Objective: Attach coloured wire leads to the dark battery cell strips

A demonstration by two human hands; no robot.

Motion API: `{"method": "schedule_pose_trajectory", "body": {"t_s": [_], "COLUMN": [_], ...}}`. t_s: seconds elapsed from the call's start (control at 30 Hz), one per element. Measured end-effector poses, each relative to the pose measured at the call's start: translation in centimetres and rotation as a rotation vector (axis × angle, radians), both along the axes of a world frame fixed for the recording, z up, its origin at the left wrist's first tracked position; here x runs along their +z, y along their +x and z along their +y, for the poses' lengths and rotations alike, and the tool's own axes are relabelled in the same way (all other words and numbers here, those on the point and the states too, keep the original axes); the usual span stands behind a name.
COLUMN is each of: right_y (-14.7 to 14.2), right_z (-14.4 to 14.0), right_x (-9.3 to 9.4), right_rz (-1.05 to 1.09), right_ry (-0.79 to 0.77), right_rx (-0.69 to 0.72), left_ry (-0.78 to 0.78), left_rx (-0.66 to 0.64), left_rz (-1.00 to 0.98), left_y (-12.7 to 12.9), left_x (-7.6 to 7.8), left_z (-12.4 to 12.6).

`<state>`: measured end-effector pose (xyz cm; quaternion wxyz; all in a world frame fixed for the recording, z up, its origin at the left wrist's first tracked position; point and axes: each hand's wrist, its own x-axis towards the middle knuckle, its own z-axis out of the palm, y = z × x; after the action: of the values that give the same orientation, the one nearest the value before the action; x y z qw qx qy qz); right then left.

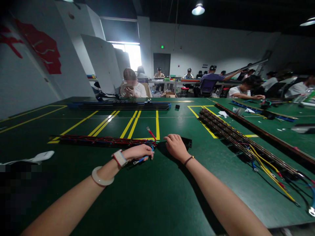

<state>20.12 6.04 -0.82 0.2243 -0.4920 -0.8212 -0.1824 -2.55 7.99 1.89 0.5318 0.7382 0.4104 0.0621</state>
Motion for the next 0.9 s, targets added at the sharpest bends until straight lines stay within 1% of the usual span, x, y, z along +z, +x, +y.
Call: {"method": "schedule_pose_trajectory", "body": {"t_s": [0.07,0.13,0.23,0.33,0.47,0.53,0.57,0.63,0.7,0.8,0.87,0.9], "right_y": [0.0,0.0,-0.3,-1.6,-4.8,-6.3,-6.8,-7.2,-6.5,-3.9,-1.6,-0.5], "right_z": [-0.1,-0.1,0.0,-0.3,-1.2,-1.6,-1.7,-1.6,-1.2,0.0,0.9,1.3], "right_x": [0.0,0.1,0.8,2.6,5.6,6.9,7.4,8.1,8.5,8.7,8.5,8.3], "right_rz": [-0.001,0.028,0.147,0.324,0.505,0.552,0.569,0.597,0.625,0.631,0.579,0.535], "right_ry": [-0.004,-0.011,-0.031,-0.076,-0.216,-0.271,-0.279,-0.260,-0.228,-0.238,-0.295,-0.337], "right_rx": [-0.001,0.005,0.030,0.101,0.307,0.371,0.369,0.311,0.226,0.076,-0.011,-0.031], "left_ry": [-0.115,-0.205,-0.262,-0.314,-0.380,-0.407,-0.417,-0.425,-0.423,-0.415,-0.421,-0.435], "left_rx": [0.031,0.091,0.185,0.208,0.195,0.197,0.199,0.210,0.228,0.248,0.255,0.258], "left_rz": [-0.041,-0.082,-0.141,-0.217,-0.340,-0.401,-0.416,-0.417,-0.399,-0.360,-0.346,-0.353], "left_y": [0.2,0.5,0.9,1.0,1.0,1.0,1.0,1.1,1.3,1.5,1.6,1.6], "left_x": [0.1,0.0,-0.1,-0.3,-0.9,-1.2,-1.3,-1.4,-1.3,-0.9,-0.7,-0.7], "left_z": [-0.3,-0.7,-0.9,-1.0,-1.2,-1.2,-1.3,-1.4,-1.5,-1.5,-1.5,-1.5]}}
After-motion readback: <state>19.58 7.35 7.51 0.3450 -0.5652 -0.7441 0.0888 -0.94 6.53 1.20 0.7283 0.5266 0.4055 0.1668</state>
